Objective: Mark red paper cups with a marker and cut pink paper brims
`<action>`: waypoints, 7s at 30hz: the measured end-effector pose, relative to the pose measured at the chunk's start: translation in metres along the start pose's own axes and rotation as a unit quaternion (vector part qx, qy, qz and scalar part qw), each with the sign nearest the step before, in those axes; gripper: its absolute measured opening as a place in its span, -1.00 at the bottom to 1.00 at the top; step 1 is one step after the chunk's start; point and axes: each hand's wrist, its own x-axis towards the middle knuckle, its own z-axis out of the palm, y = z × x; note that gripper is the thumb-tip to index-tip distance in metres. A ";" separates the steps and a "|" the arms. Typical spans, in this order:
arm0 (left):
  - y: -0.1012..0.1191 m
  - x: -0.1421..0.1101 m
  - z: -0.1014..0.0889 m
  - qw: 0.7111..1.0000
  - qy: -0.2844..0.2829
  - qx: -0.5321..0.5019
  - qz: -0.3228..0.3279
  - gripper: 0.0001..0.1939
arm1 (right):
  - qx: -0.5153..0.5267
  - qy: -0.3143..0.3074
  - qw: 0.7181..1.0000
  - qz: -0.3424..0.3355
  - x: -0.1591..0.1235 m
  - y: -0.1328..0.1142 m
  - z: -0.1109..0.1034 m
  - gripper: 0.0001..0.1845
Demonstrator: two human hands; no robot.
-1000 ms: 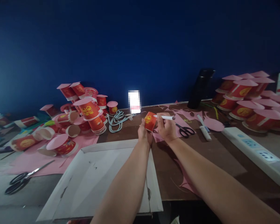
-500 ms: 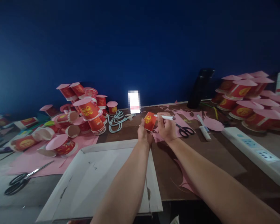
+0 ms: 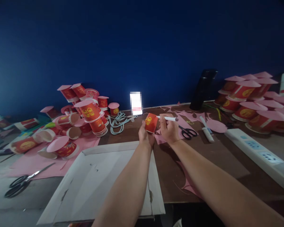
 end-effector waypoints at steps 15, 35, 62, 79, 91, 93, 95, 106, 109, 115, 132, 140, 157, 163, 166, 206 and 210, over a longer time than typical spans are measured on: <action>-0.001 0.003 -0.003 1.000 -0.011 -0.003 0.012 -0.75 | 0.003 -0.013 1.000 0.008 -0.001 -0.003 0.000 -0.76; 0.001 0.009 -0.009 0.999 -0.018 -0.027 -0.028 -0.73 | 0.039 -0.011 0.999 0.024 -0.001 -0.001 -0.001 -0.72; 0.000 0.004 -0.005 0.999 -0.043 -0.011 -0.005 -0.69 | 0.042 -0.034 0.999 0.003 -0.002 -0.007 0.000 -0.75; -0.003 0.005 -0.006 1.000 -0.022 -0.004 0.015 -0.77 | 0.038 -0.027 0.999 0.001 -0.001 -0.008 -0.001 -0.71; -0.006 0.002 -0.004 0.999 -0.009 0.018 0.038 -0.77 | 0.031 -0.013 0.999 -0.019 0.000 -0.011 -0.002 -0.72; -0.005 0.002 -0.004 0.999 -0.013 0.019 0.039 -0.77 | 0.026 -0.012 0.999 -0.021 0.000 -0.012 -0.002 -0.72; -0.005 0.002 -0.004 0.999 -0.013 0.020 0.040 -0.77 | 0.022 -0.017 0.999 -0.024 0.000 -0.011 -0.002 -0.71; -0.006 0.003 -0.004 0.999 -0.025 0.015 0.036 -0.79 | 0.019 -0.026 0.999 -0.026 -0.001 -0.010 -0.001 -0.72; -0.006 0.002 -0.004 0.999 -0.020 0.018 0.035 -0.78 | 0.020 -0.028 0.999 -0.029 0.000 -0.011 -0.001 -0.72; -0.006 0.001 -0.003 0.999 -0.013 0.012 0.035 -0.80 | 0.024 -0.018 0.999 -0.035 0.001 -0.011 -0.001 -0.74; -0.003 0.000 -0.003 1.000 -0.019 0.000 0.024 -0.80 | 0.039 -0.025 0.999 0.012 -0.001 -0.011 -0.002 -0.75; -0.003 0.000 -0.002 0.999 -0.016 0.003 0.029 -0.81 | 0.012 -0.020 0.999 -0.029 0.000 -0.012 -0.001 -0.76; 0.001 0.008 -0.009 1.000 -0.009 -0.013 -0.010 -0.71 | 0.054 -0.030 0.998 0.031 -0.002 -0.003 0.001 -0.71; 0.000 0.011 -0.011 0.999 -0.029 -0.011 -0.009 -0.70 | 0.054 -0.048 0.997 0.037 -0.003 -0.004 0.001 -0.75; 0.000 0.009 -0.011 0.999 -0.038 -0.014 -0.013 -0.69 | 0.055 -0.049 0.997 0.032 -0.003 -0.005 0.001 -0.76; -0.001 0.006 -0.008 0.999 -0.036 -0.010 -0.018 -0.73 | 0.029 -0.043 0.998 -0.044 -0.002 -0.014 0.000 -0.71; -0.002 0.004 -0.006 0.999 -0.034 -0.010 -0.020 -0.71 | 0.025 -0.034 0.998 -0.043 -0.002 -0.013 0.000 -0.73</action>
